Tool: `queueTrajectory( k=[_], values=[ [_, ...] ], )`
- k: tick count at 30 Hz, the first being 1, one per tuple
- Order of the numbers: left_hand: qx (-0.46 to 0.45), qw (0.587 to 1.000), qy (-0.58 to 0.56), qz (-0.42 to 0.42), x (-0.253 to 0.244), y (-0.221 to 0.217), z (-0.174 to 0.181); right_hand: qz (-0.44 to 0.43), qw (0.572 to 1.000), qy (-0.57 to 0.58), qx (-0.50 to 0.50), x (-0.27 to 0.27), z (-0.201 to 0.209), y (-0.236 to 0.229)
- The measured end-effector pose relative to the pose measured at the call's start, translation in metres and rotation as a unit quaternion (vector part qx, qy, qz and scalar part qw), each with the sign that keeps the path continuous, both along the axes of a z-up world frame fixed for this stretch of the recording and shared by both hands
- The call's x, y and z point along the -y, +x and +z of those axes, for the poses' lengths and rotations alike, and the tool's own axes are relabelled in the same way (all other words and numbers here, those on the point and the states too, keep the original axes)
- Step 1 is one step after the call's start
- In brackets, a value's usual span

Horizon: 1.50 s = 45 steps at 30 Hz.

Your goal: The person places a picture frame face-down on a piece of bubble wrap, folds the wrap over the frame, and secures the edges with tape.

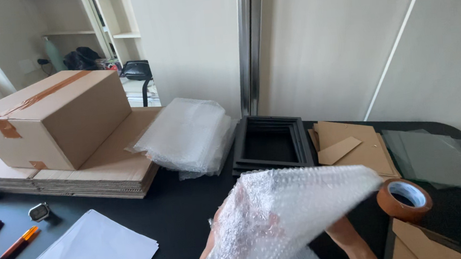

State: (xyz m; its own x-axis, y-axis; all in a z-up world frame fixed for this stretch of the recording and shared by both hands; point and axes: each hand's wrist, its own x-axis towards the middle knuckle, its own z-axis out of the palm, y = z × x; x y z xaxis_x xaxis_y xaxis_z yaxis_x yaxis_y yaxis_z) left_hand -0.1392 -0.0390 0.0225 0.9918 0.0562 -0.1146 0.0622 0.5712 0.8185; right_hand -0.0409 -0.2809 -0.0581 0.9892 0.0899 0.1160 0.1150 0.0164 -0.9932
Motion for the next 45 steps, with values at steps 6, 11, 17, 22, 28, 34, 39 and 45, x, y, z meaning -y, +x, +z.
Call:
queueTrajectory(
  k=[6,11,17,22,28,34,39,45],
  values=[
    [-0.009,0.998,-0.053,-0.024,-0.032,0.042,-0.024,-0.032,0.994,-0.012,-0.099,0.026,0.037,-0.029],
    [-0.024,0.994,-0.097,-0.043,-0.055,0.087,0.004,-0.058,0.980,-0.019,-0.189,0.013,0.114,-0.005],
    [-0.089,0.987,0.129,-0.031,-0.052,0.089,0.045,-0.093,0.986,-0.025,-0.134,-0.011,0.134,0.022],
    [-0.042,0.988,0.145,0.040,-0.051,0.127,-0.020,-0.185,0.975,-0.118,-0.037,0.007,0.084,0.068],
    [0.019,0.951,0.287,0.112,-0.056,0.132,-0.053,-0.166,0.869,-0.459,0.084,0.045,0.075,0.064],
    [0.011,0.896,0.415,0.158,-0.047,0.134,-0.059,-0.237,0.848,-0.461,0.104,0.045,0.089,0.052],
    [0.054,0.931,0.319,0.168,-0.032,0.131,-0.058,-0.303,0.792,-0.474,0.239,0.016,0.112,0.028],
    [0.154,0.973,0.164,0.050,0.019,0.094,0.001,0.022,0.922,-0.333,0.198,-0.054,0.120,-0.019]
  ],
)
